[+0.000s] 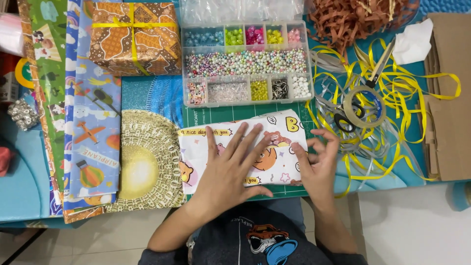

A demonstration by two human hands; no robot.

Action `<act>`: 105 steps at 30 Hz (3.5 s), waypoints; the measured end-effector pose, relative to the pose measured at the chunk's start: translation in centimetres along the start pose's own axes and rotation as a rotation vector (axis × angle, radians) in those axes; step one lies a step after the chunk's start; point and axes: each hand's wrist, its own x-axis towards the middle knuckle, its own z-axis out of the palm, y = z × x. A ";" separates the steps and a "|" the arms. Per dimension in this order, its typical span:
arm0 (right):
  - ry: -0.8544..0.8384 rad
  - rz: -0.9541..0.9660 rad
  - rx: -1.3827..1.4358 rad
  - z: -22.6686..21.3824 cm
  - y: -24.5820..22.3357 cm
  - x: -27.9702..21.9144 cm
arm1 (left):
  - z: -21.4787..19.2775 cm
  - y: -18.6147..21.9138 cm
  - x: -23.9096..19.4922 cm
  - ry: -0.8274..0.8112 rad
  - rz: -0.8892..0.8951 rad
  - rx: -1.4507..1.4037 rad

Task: The person wraps a small rectangular item with patterned paper, folds the edges, and secures them with tape. They then tie a yellow ribbon around the package and adjust the bow. The finished wrapped gift remains on the green cutting mat.

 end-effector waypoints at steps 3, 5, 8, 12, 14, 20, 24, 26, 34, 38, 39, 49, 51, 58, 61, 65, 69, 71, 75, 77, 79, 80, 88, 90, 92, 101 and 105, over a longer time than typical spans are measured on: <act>-0.034 0.070 -0.067 0.0 0.3 0.0 | -0.3 -0.2 0.1 -0.011 0.010 -0.014; -0.049 0.073 -0.077 0.1 0.6 0.1 | -0.2 -0.2 0.0 -0.019 0.014 -0.009; -0.068 0.081 -0.116 0.1 0.8 0.3 | -0.4 -0.2 0.0 -0.025 0.023 0.004; -0.093 0.092 -0.170 0.2 0.7 0.4 | -0.3 -0.2 -0.1 -0.028 0.040 0.026; -0.115 0.118 -0.222 0.4 0.7 0.7 | -0.3 0.2 0.1 -0.011 0.047 -0.017; -0.179 0.120 -0.369 0.8 0.7 1.1 | -0.4 1.5 0.7 0.013 -0.005 -0.051; -0.185 0.083 -0.541 0.5 0.8 1.3 | 0.0 1.3 0.3 0.036 -0.016 -0.077; -0.196 0.037 -0.602 0.8 1.7 1.4 | 0.0 1.4 0.4 0.010 0.015 -0.029; -0.202 -0.016 -0.769 0.4 0.9 1.8 | 0.6 1.8 0.7 0.035 0.080 -0.018; -0.195 -0.281 -0.609 -2.6 -0.1 0.8 | 0.7 1.8 0.6 0.083 0.069 -0.038; -0.217 -0.487 -0.480 -3.6 -0.3 0.3 | 0.8 1.8 0.6 0.082 0.065 -0.030; -0.296 -0.963 -0.612 -0.7 1.8 -2.4 | 0.7 1.9 0.5 0.019 0.096 0.014; -0.248 -1.011 -0.611 -1.1 1.8 -1.9 | 0.8 2.1 0.6 0.067 0.088 -0.086; -0.252 -0.997 -0.713 -4.5 3.7 -1.7 | 0.5 1.4 0.2 0.067 0.164 -0.177; -0.332 -0.921 -0.812 -5.7 2.1 -1.1 | 0.1 1.9 0.1 0.073 0.138 -0.228; -0.453 -0.778 -0.678 -5.5 0.9 -0.8 | 0.2 2.1 0.1 0.057 0.145 -0.206; -0.345 -0.952 -0.532 -1.6 0.3 -1.8 | 0.3 1.9 0.1 0.092 0.149 -0.259; -0.327 -0.976 -0.512 -1.7 1.5 -1.9 | 0.4 1.6 0.0 0.074 0.160 -0.249; -0.327 -1.015 -0.550 -3.7 3.6 -1.9 | 0.8 1.5 -0.3 0.063 0.168 -0.269; -0.324 -1.000 -0.579 -4.4 2.6 -1.6 | 0.4 1.5 -0.2 0.062 0.169 -0.262; -0.321 -0.986 -0.610 -5.4 2.2 -1.2 | 0.2 1.7 -0.1 0.062 0.171 -0.255; -0.369 -0.939 -0.639 -6.0 2.3 -0.9 | 0.2 1.7 -0.1 0.044 0.159 -0.199; -0.471 -0.924 -0.557 -4.2 -2.0 6.1 | 0.1 2.7 0.4 0.013 0.091 0.052; -0.525 -1.014 -0.716 -2.3 -2.3 8.2 | 0.2 2.6 0.4 0.004 0.097 0.043; -0.561 -1.047 -0.680 -0.4 -3.1 9.8 | 0.2 2.5 0.4 0.010 0.099 0.024; -0.662 -1.161 -0.576 1.8 -1.6 12.8 | 0.3 2.4 0.4 -0.004 0.102 -0.024; -0.603 -1.220 -0.633 0.9 -1.3 13.4 | 0.2 2.3 0.4 -0.006 0.106 -0.043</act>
